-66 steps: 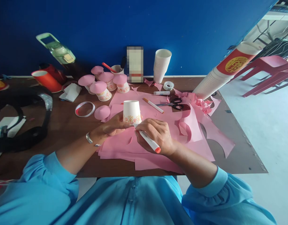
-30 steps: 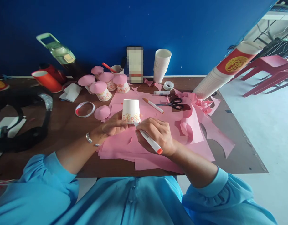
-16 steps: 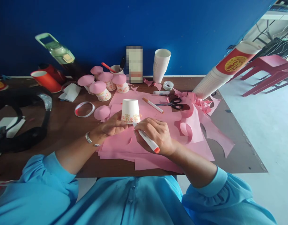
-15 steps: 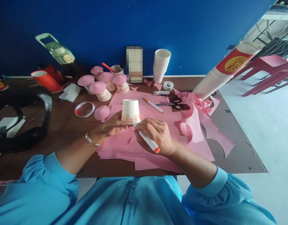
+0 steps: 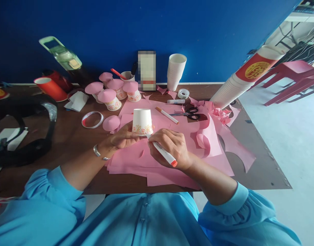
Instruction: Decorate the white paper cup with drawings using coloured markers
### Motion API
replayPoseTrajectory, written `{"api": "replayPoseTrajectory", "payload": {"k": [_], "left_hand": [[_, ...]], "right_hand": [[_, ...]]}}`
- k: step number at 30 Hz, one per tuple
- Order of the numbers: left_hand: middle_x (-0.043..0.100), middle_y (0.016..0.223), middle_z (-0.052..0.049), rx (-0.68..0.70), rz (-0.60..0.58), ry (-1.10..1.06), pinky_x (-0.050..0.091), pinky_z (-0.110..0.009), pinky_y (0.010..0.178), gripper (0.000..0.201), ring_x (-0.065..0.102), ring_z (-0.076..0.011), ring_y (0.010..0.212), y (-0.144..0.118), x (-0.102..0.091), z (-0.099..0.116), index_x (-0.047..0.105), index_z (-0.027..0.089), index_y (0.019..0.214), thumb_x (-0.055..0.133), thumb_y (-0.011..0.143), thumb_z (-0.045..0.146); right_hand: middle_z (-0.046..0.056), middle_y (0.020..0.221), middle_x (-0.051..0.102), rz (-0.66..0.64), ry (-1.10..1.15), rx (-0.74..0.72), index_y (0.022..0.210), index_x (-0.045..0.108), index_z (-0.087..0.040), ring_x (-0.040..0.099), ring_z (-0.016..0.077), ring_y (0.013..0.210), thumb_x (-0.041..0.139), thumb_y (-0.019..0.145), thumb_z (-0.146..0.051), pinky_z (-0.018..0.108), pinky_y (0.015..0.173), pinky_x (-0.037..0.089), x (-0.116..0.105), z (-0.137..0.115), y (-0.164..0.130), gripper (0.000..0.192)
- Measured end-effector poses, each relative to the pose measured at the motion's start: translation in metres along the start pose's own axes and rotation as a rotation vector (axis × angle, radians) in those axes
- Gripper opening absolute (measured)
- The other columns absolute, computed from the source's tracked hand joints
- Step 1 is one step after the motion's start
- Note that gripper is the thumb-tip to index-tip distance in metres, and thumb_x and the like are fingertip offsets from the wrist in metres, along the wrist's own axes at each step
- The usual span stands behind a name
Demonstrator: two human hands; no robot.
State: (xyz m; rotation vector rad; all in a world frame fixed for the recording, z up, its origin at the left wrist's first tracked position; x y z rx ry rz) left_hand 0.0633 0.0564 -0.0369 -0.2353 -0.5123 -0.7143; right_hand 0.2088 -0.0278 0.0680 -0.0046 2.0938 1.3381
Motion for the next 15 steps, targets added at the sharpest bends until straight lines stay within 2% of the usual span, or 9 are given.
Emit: {"api": "replayPoseTrajectory", "payload": {"k": [7, 11, 15], "left_hand": [[0.082, 0.105, -0.007, -0.015, 0.002, 0.05, 0.057, -0.043, 0.104, 0.04, 0.078, -0.0264, 0.108, -0.001, 0.001, 0.0004, 0.077, 0.02, 0.113, 0.09, 0.075, 0.022], [0.083, 0.107, -0.008, -0.015, -0.017, 0.061, 0.057, -0.041, 0.103, 0.039, 0.078, -0.0279, 0.112, -0.0006, 0.0026, 0.0009, 0.078, 0.021, 0.113, 0.09, 0.076, 0.024], [0.084, 0.107, -0.007, -0.011, 0.0, 0.047, 0.059, -0.037, 0.097, 0.036, 0.079, -0.0244, 0.105, -0.0003, -0.0006, -0.001, 0.079, 0.022, 0.111, 0.089, 0.076, 0.023]], "right_hand": [[-0.001, 0.078, 0.07, -0.001, 0.011, -0.002, 0.104, 0.059, -0.023, 0.069, 0.0135, 0.064, 0.061, 0.092, -0.006, 0.025, 0.059, 0.056, 0.0028, 0.0002, -0.001, 0.021], [-0.002, 0.078, 0.07, -0.007, 0.024, 0.007, 0.103, 0.058, -0.023, 0.068, 0.0133, 0.063, 0.06, 0.091, -0.006, 0.025, 0.058, 0.056, 0.0022, -0.0003, -0.0005, 0.02], [-0.002, 0.077, 0.069, 0.002, 0.021, -0.001, 0.103, 0.058, -0.024, 0.068, 0.0137, 0.063, 0.061, 0.092, -0.007, 0.025, 0.058, 0.056, 0.0007, -0.0006, 0.0, 0.02]]}}
Point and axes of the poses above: each hand's wrist, its own y-axis towards the middle knuckle, its own x-axis out of the palm, z = x × y, the point moved 7 cm from there along y, towards the middle knuckle
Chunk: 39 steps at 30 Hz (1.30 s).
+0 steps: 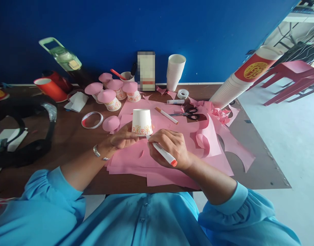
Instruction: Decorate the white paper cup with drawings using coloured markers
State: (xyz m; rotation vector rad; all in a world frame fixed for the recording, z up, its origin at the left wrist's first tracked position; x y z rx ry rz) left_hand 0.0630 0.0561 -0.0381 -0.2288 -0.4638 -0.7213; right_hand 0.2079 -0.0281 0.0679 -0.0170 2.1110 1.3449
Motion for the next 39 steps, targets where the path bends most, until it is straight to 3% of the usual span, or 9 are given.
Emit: {"api": "replayPoseTrajectory", "payload": {"k": [5, 11, 14, 23, 30, 35, 39], "left_hand": [[0.084, 0.104, -0.006, 0.004, 0.027, -0.037, 0.062, -0.034, 0.092, 0.038, 0.08, -0.021, 0.097, 0.0, -0.004, -0.002, 0.078, 0.021, 0.11, 0.09, 0.074, 0.019], [0.083, 0.108, -0.009, -0.005, -0.013, -0.008, 0.057, -0.044, 0.107, 0.04, 0.078, -0.0289, 0.112, 0.001, -0.002, -0.003, 0.077, 0.018, 0.114, 0.09, 0.077, 0.024], [0.083, 0.109, -0.009, 0.008, -0.016, -0.024, 0.057, -0.045, 0.107, 0.04, 0.077, -0.0286, 0.113, 0.001, -0.004, -0.004, 0.077, 0.02, 0.115, 0.09, 0.077, 0.024], [0.08, 0.12, -0.008, -0.006, 0.014, -0.119, 0.057, -0.05, 0.111, 0.049, 0.076, -0.0278, 0.115, 0.001, -0.005, -0.004, 0.072, 0.023, 0.125, 0.087, 0.079, 0.019], [0.08, 0.117, -0.008, 0.03, -0.024, -0.17, 0.059, -0.049, 0.106, 0.056, 0.076, -0.0281, 0.113, 0.002, 0.008, 0.006, 0.067, 0.025, 0.137, 0.083, 0.084, 0.022], [0.08, 0.113, -0.006, 0.04, -0.021, -0.109, 0.058, -0.048, 0.106, 0.039, 0.076, -0.0276, 0.112, 0.002, 0.005, 0.005, 0.073, 0.023, 0.12, 0.085, 0.084, 0.024], [0.079, 0.105, -0.007, 0.044, -0.054, -0.007, 0.058, -0.048, 0.101, 0.044, 0.075, -0.0282, 0.106, 0.001, 0.007, 0.005, 0.073, 0.022, 0.118, 0.09, 0.078, 0.03]], "right_hand": [[-0.001, 0.077, 0.068, 0.018, -0.039, -0.007, 0.102, 0.058, -0.023, 0.067, 0.0141, 0.063, 0.062, 0.092, -0.007, 0.025, 0.059, 0.056, -0.001, 0.001, 0.0, 0.019], [-0.003, 0.076, 0.069, -0.011, -0.031, 0.008, 0.102, 0.057, -0.024, 0.066, 0.013, 0.062, 0.06, 0.091, -0.007, 0.024, 0.058, 0.054, 0.001, 0.001, 0.0, 0.021], [-0.003, 0.075, 0.067, 0.006, -0.022, 0.022, 0.101, 0.058, -0.024, 0.065, 0.0126, 0.061, 0.06, 0.092, -0.007, 0.024, 0.057, 0.054, -0.001, 0.002, -0.001, 0.02], [0.005, 0.099, 0.074, 0.107, -0.071, 0.041, 0.128, 0.062, -0.025, 0.075, 0.0202, 0.087, 0.064, 0.097, -0.009, 0.033, 0.073, 0.064, -0.007, 0.011, -0.005, 0.035], [0.008, 0.103, 0.076, 0.065, -0.038, 0.003, 0.136, 0.062, -0.024, 0.075, 0.0209, 0.09, 0.062, 0.1, -0.008, 0.036, 0.078, 0.065, 0.001, 0.018, -0.011, 0.039], [0.014, 0.117, 0.076, -0.019, -0.021, -0.008, 0.144, 0.057, -0.021, 0.076, 0.0239, 0.103, 0.064, 0.099, -0.007, 0.04, 0.086, 0.066, 0.009, 0.018, -0.018, 0.047], [0.013, 0.115, 0.077, -0.034, -0.051, -0.02, 0.143, 0.058, -0.022, 0.077, 0.0243, 0.102, 0.063, 0.1, -0.008, 0.038, 0.085, 0.066, 0.012, 0.016, -0.018, 0.045]]}}
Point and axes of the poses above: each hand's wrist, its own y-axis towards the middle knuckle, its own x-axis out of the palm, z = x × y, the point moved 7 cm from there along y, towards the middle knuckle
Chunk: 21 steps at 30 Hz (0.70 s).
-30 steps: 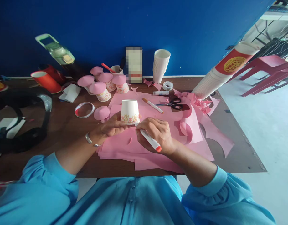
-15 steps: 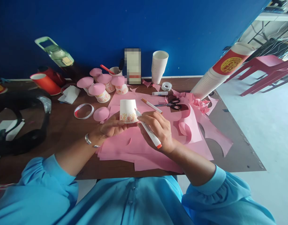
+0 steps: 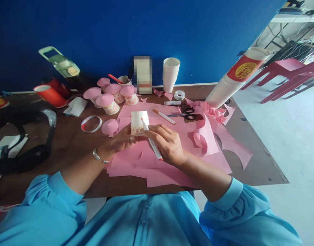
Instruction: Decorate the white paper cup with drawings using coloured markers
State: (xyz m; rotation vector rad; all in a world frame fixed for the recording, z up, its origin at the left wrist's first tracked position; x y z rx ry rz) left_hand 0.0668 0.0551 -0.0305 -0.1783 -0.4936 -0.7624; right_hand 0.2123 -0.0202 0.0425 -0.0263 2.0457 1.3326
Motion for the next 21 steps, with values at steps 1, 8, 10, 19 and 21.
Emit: {"api": "replayPoseTrajectory", "payload": {"k": [1, 8, 10, 19, 21], "left_hand": [[0.078, 0.105, -0.007, -0.012, -0.005, 0.026, 0.058, -0.047, 0.1, 0.044, 0.075, -0.0273, 0.105, 0.0, 0.001, 0.0, 0.073, 0.022, 0.118, 0.09, 0.079, 0.029], [0.073, 0.114, -0.006, -0.021, 0.066, 0.141, 0.056, -0.046, 0.1, 0.048, 0.069, -0.0248, 0.106, 0.001, 0.001, 0.002, 0.07, 0.022, 0.117, 0.094, 0.075, 0.029], [0.072, 0.121, -0.008, -0.024, 0.099, 0.186, 0.054, -0.047, 0.103, 0.057, 0.067, -0.0287, 0.116, 0.002, -0.002, 0.002, 0.07, 0.023, 0.121, 0.097, 0.072, 0.032], [0.069, 0.133, -0.012, 0.095, 0.162, 0.416, 0.055, -0.048, 0.102, 0.077, 0.06, -0.0382, 0.131, 0.003, -0.003, 0.009, 0.064, 0.025, 0.134, 0.099, 0.066, 0.035], [0.069, 0.131, -0.013, 0.112, 0.174, 0.453, 0.056, -0.047, 0.1, 0.071, 0.059, -0.0382, 0.131, 0.003, -0.002, 0.009, 0.065, 0.024, 0.127, 0.099, 0.066, 0.035]], "right_hand": [[0.013, 0.114, 0.077, -0.001, 0.001, 0.005, 0.143, 0.058, -0.022, 0.077, 0.0243, 0.102, 0.062, 0.1, -0.008, 0.038, 0.084, 0.066, 0.0, 0.0, 0.0, 0.045], [0.012, 0.113, 0.076, 0.005, 0.025, 0.028, 0.141, 0.059, -0.023, 0.076, 0.0235, 0.097, 0.063, 0.099, -0.007, 0.037, 0.08, 0.065, 0.001, 0.003, -0.001, 0.045], [0.012, 0.112, 0.076, 0.013, 0.028, 0.044, 0.139, 0.06, -0.022, 0.076, 0.0229, 0.095, 0.063, 0.099, -0.009, 0.037, 0.079, 0.064, 0.0, 0.005, -0.001, 0.042], [0.012, 0.114, 0.077, 0.018, 0.017, 0.062, 0.136, 0.062, -0.022, 0.077, 0.0228, 0.098, 0.061, 0.099, -0.01, 0.036, 0.082, 0.065, -0.001, 0.006, 0.001, 0.039], [0.012, 0.115, 0.078, 0.022, 0.021, 0.056, 0.136, 0.062, -0.022, 0.078, 0.0231, 0.1, 0.061, 0.098, -0.009, 0.037, 0.082, 0.066, -0.002, 0.006, 0.001, 0.04]]}}
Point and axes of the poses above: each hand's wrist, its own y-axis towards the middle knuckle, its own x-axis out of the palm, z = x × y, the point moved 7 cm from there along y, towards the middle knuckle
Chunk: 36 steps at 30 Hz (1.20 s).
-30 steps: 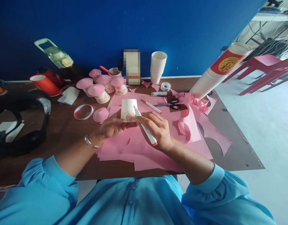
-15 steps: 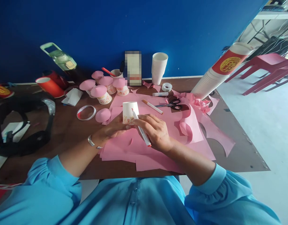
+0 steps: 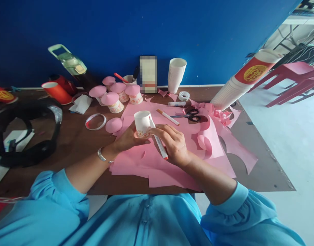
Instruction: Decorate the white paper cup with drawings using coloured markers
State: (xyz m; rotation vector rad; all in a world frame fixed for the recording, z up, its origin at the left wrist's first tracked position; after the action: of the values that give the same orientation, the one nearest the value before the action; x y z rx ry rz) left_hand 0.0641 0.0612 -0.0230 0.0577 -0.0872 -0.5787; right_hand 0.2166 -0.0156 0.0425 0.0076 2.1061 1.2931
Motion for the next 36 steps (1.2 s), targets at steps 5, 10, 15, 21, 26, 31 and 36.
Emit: {"api": "replayPoseTrajectory", "payload": {"k": [5, 10, 15, 21, 26, 31, 36], "left_hand": [[0.066, 0.135, -0.012, 0.041, 0.04, -0.028, 0.052, -0.049, 0.107, 0.071, 0.054, -0.0381, 0.138, -0.001, -0.001, 0.003, 0.063, 0.024, 0.127, 0.098, 0.068, 0.038], [0.067, 0.131, -0.012, -0.036, 0.0, -0.079, 0.05, -0.049, 0.11, 0.058, 0.059, -0.0323, 0.131, -0.005, 0.0, 0.003, 0.062, 0.022, 0.13, 0.089, 0.082, 0.04], [0.069, 0.122, -0.009, -0.051, -0.035, -0.154, 0.05, -0.044, 0.102, 0.056, 0.063, -0.0265, 0.116, -0.006, -0.003, -0.003, 0.062, 0.023, 0.13, 0.088, 0.082, 0.037], [0.071, 0.112, -0.006, -0.066, -0.05, -0.201, 0.052, -0.036, 0.094, 0.041, 0.065, -0.0225, 0.106, -0.007, -0.001, 0.0, 0.069, 0.021, 0.115, 0.088, 0.082, 0.034], [0.072, 0.125, -0.007, -0.054, -0.052, -0.221, 0.051, -0.04, 0.1, 0.052, 0.065, -0.0269, 0.116, -0.007, 0.001, 0.006, 0.069, 0.026, 0.123, 0.091, 0.077, 0.038], [0.073, 0.125, -0.01, -0.062, -0.064, -0.193, 0.05, -0.046, 0.104, 0.068, 0.066, -0.0295, 0.117, -0.005, 0.003, 0.009, 0.064, 0.025, 0.136, 0.092, 0.076, 0.04], [0.072, 0.128, -0.011, -0.078, -0.077, -0.115, 0.049, -0.048, 0.109, 0.065, 0.065, -0.0294, 0.119, -0.007, 0.006, 0.015, 0.061, 0.023, 0.142, 0.086, 0.084, 0.042]], "right_hand": [[0.011, 0.108, 0.077, 0.05, 0.023, -0.019, 0.133, 0.064, -0.02, 0.077, 0.021, 0.092, 0.063, 0.1, -0.012, 0.034, 0.078, 0.065, -0.007, -0.002, 0.003, 0.034], [0.007, 0.094, 0.074, 0.063, -0.001, -0.055, 0.127, 0.068, -0.022, 0.073, 0.0193, 0.079, 0.058, 0.107, -0.027, 0.032, 0.066, 0.063, -0.019, -0.009, 0.009, 0.023], [0.001, 0.085, 0.072, 0.108, -0.015, -0.018, 0.112, 0.066, -0.024, 0.07, 0.0155, 0.069, 0.062, 0.098, -0.013, 0.028, 0.061, 0.06, -0.022, -0.013, 0.013, 0.018], [-0.003, 0.073, 0.065, 0.109, 0.026, 0.012, 0.099, 0.059, -0.025, 0.067, 0.0143, 0.062, 0.062, 0.092, -0.01, 0.025, 0.054, 0.053, -0.015, -0.013, 0.013, 0.016], [-0.003, 0.077, 0.069, 0.071, 0.008, -0.016, 0.102, 0.06, -0.024, 0.069, 0.0139, 0.063, 0.063, 0.091, -0.01, 0.024, 0.058, 0.056, -0.013, -0.017, 0.014, 0.018], [-0.003, 0.075, 0.069, 0.051, 0.029, -0.048, 0.102, 0.06, -0.024, 0.069, 0.0139, 0.062, 0.063, 0.09, -0.008, 0.024, 0.057, 0.056, -0.011, -0.02, 0.015, 0.02], [-0.001, 0.077, 0.07, 0.043, 0.01, -0.065, 0.102, 0.059, -0.024, 0.069, 0.014, 0.062, 0.064, 0.089, -0.007, 0.024, 0.058, 0.056, -0.01, -0.021, 0.015, 0.022]]}}
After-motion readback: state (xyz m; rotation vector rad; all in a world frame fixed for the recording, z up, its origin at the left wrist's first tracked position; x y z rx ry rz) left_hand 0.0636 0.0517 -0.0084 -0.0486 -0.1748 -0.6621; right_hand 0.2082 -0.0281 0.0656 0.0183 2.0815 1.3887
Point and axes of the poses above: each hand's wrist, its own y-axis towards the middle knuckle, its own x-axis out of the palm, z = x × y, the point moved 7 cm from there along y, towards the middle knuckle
